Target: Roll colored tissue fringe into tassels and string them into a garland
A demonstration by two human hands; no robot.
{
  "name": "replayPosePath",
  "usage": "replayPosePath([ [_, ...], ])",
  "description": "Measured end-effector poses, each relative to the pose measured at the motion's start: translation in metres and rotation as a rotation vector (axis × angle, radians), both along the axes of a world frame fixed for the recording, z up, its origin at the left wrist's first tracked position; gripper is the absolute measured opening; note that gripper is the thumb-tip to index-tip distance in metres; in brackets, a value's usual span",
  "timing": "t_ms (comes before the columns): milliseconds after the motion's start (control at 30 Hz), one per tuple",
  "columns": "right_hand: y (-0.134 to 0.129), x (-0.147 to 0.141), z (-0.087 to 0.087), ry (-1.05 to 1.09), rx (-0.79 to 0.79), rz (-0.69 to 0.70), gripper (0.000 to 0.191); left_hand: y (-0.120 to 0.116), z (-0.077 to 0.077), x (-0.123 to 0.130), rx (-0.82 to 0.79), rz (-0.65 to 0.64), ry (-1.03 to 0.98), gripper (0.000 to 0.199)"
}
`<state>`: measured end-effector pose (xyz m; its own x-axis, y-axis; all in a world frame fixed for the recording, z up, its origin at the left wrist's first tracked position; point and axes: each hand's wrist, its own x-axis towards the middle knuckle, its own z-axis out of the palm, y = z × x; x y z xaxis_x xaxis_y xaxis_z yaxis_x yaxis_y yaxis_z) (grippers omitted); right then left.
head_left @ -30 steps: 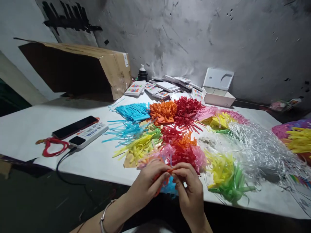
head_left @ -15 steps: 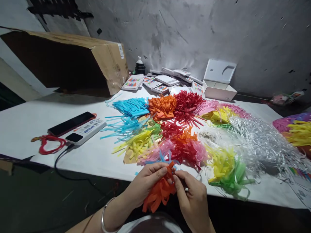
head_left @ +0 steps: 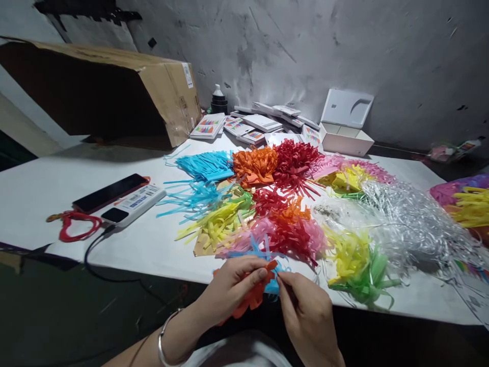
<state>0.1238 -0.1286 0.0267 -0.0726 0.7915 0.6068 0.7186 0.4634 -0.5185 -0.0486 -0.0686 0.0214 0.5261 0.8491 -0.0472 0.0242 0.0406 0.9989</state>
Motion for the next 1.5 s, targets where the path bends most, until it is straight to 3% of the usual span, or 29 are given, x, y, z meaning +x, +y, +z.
replayPosePath([
  [133, -0.001, 0.002, -0.002, 0.042, -0.016, 0.009, 0.019, -0.001, 0.005, 0.0, -0.048, -0.058, -0.021, 0.042],
  [233, -0.002, 0.002, -0.001, 0.132, -0.096, 0.082, 0.017, -0.002, 0.007, 0.001, -0.037, -0.03, -0.018, 0.04],
  [467, -0.007, 0.006, -0.001, 0.197, -0.133, -0.016, 0.017, -0.004, 0.002, 0.004, -0.114, 0.095, -0.127, 0.033],
  [767, -0.006, -0.003, 0.001, 0.164, -0.144, -0.012, 0.021, -0.003, -0.002, 0.008, 0.317, 0.202, -0.049, 0.014],
  [1033, -0.005, -0.001, 0.001, 0.138, -0.272, -0.065, 0.027, -0.002, -0.014, 0.006, 0.649, 0.22, 0.002, 0.019],
  [1167, -0.003, 0.002, -0.003, 0.289, -0.389, -0.081, 0.029, -0.003, -0.014, 0.009, 0.739, 0.209, 0.0, 0.022],
  [1267, -0.002, 0.002, -0.01, 0.552, -0.565, -0.046, 0.025, -0.003, -0.014, 0.01, 0.749, 0.195, 0.006, 0.019],
  [1400, 0.002, 0.002, -0.015, 0.951, -0.804, 0.054, 0.057, -0.002, -0.013, 0.01, 0.719, 0.154, -0.001, 0.016],
  [1500, 0.006, 0.002, -0.015, 1.068, -0.849, 0.106, 0.052, 0.0, -0.013, 0.009, 0.741, 0.108, -0.052, 0.014],
])
